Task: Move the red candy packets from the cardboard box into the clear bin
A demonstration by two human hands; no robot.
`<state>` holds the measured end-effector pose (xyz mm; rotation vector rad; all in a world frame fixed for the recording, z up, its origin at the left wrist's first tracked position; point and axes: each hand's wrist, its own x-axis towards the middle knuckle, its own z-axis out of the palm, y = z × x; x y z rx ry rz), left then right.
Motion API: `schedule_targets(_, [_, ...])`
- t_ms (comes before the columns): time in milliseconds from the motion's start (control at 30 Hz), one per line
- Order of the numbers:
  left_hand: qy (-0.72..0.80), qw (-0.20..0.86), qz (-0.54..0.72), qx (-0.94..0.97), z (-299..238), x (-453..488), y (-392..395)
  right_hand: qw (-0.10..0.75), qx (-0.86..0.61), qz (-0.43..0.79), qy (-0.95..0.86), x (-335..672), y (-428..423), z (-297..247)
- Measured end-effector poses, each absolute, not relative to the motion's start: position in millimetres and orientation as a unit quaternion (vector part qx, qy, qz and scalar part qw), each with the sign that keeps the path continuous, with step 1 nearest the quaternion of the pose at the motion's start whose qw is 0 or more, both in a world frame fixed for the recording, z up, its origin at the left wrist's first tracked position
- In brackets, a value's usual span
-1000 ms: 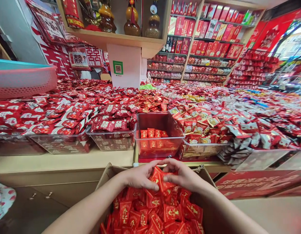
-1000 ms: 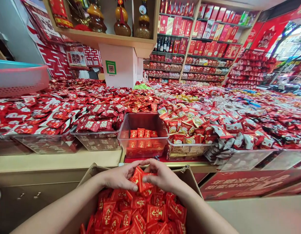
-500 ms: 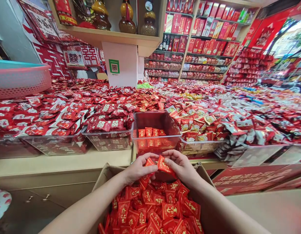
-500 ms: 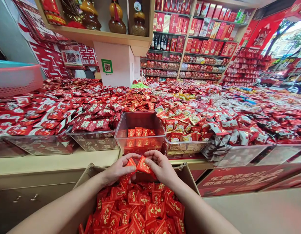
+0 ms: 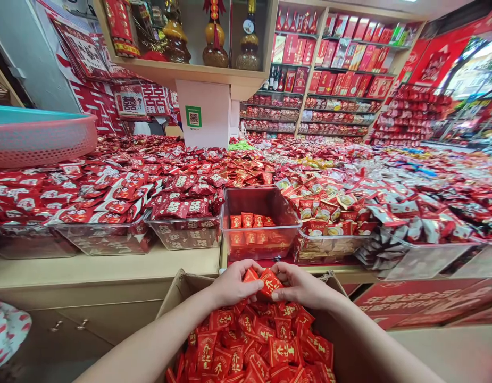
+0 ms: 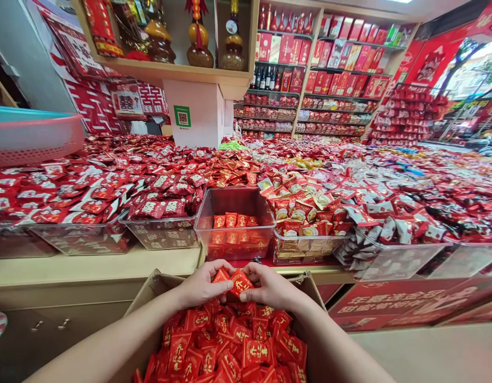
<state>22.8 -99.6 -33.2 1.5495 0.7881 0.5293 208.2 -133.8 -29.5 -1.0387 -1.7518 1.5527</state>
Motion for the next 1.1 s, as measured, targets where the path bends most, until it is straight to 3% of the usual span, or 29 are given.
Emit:
schedule_targets(200, [0.319, 0.637, 0.195, 0.674, -33.6, 19.3, -97.2, 0.261, -0.393, 0.513, -0.717, 203.4, -135.4, -22.9])
schedule_targets(333, [0.316, 0.645, 0.195, 0.668, -34.2, 17.6, -95.3, 0.261, -0.402, 0.538, -0.693, 205.6, -132.8, -28.4])
schedule_targets(667, [0.325, 0.668, 0.207, 0.636, -33.3, 20.8, -91.9, 0.305, -0.458, 0.488, -0.677, 204.1, -132.9, -35.8])
schedule_targets(933, [0.361, 0.618, 0.222, 0.662, -39.0, 23.3, -92.5, 0.311, -0.418, 0.527, -0.672, 203.4, -133.4, -28.0])
schedule_targets(1100, [0.371, 0.631, 0.248, 0.634, -38.6, 24.9, -93.1, 0.35, -0.455, 0.423, -0.701, 207.7, -139.7, -15.3])
